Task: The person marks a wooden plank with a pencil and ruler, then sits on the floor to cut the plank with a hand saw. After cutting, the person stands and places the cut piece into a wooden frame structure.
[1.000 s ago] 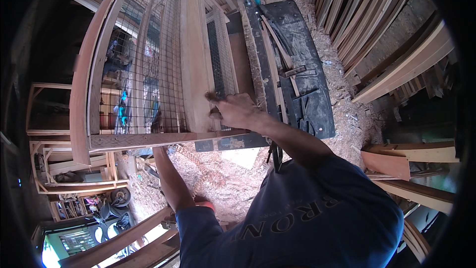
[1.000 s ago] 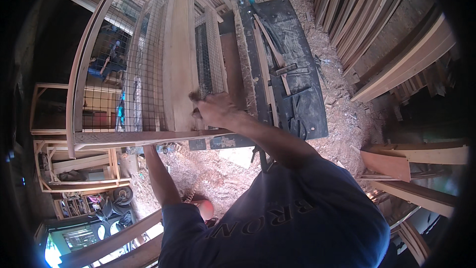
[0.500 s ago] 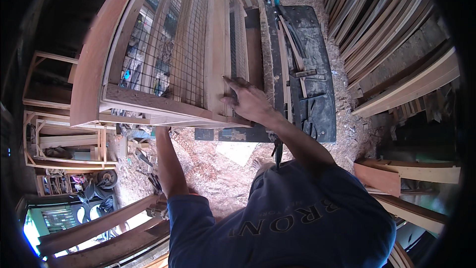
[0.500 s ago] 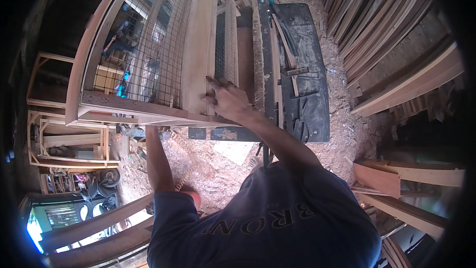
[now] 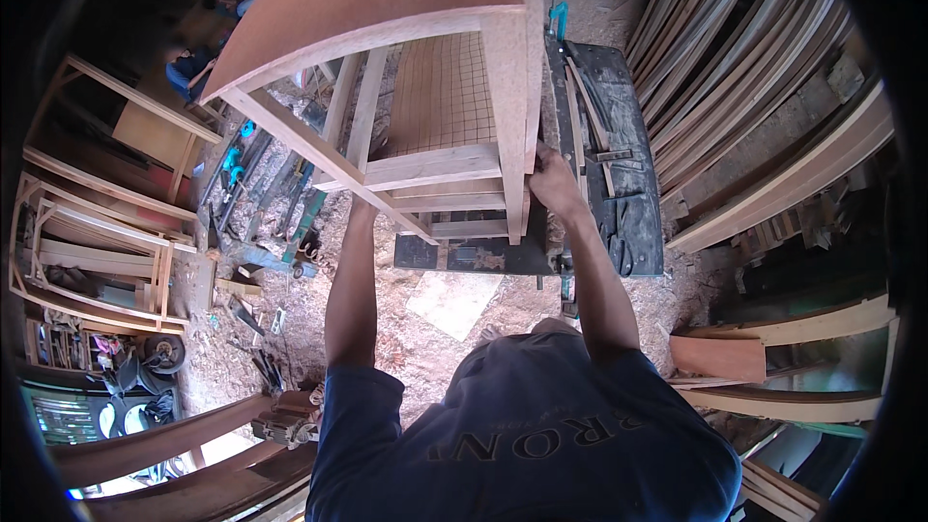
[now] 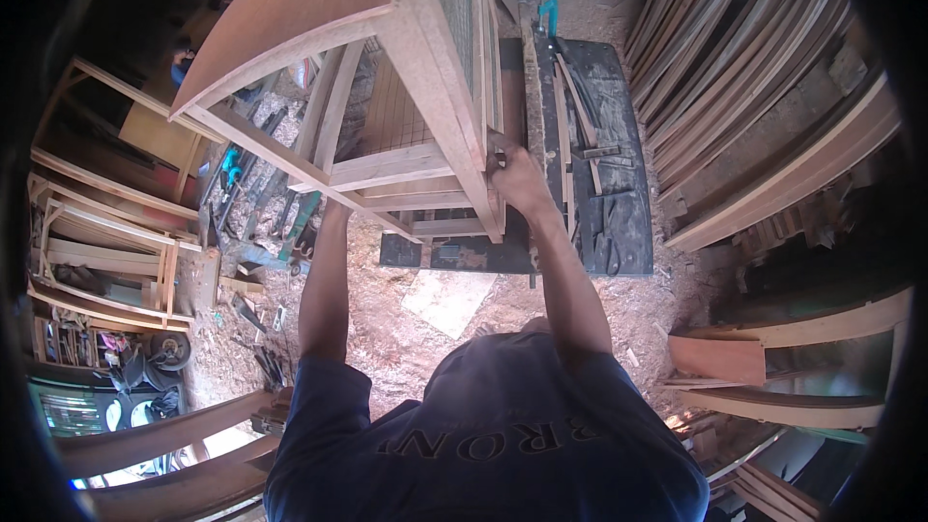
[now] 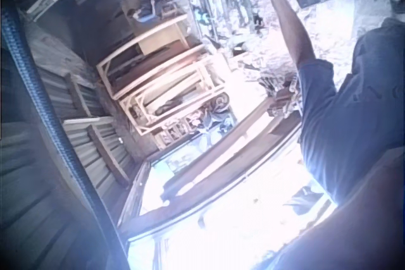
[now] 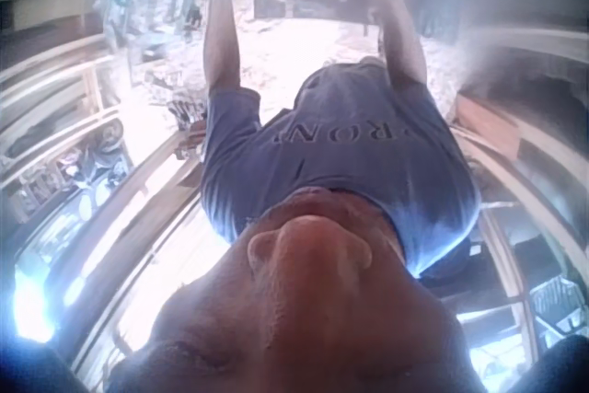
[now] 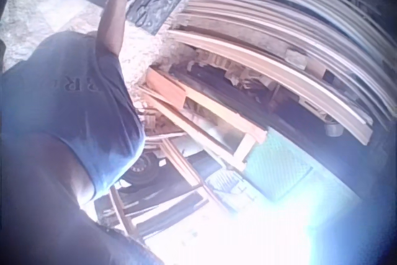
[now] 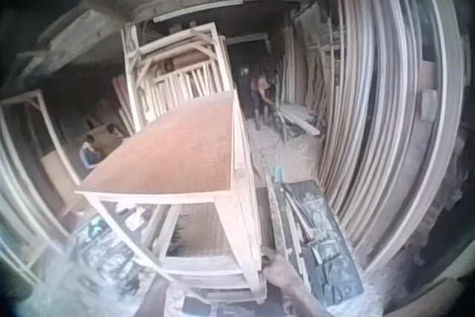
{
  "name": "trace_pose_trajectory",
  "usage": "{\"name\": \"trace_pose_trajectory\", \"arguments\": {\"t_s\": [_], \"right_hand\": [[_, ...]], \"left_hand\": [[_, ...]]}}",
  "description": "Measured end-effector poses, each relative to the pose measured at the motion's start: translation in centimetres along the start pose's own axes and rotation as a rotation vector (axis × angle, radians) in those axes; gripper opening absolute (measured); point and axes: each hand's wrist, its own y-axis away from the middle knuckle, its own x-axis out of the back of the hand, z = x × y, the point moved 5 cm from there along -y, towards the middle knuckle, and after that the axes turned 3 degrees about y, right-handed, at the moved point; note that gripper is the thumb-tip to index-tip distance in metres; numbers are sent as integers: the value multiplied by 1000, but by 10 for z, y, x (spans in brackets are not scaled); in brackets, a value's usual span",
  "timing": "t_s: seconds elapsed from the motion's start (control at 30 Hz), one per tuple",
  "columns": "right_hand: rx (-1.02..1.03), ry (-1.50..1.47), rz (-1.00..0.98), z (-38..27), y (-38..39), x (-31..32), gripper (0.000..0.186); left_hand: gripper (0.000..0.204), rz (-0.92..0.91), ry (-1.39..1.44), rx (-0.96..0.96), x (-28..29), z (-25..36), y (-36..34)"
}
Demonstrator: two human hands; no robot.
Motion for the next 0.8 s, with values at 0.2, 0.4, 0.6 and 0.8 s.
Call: {"name": "trace_pose_trajectory", "arguments": {"t_s": [0.2, 0.4, 0.6, 0.8], "right_hand": [[-42, -203, 61, 13, 3, -14, 41], [42, -304, 199, -2, 11, -8, 26], [75, -480, 284, -17, 20, 6, 28], [259, -464, 522, 3, 131, 13, 29]], "left_hand": [[44, -45, 22, 66, -3, -7, 1], [43, -50, 36, 128, 2, -20, -1], [35, -18, -48, -218, 39, -18, 9], [31, 7, -412, -645, 196, -107, 101]]}}
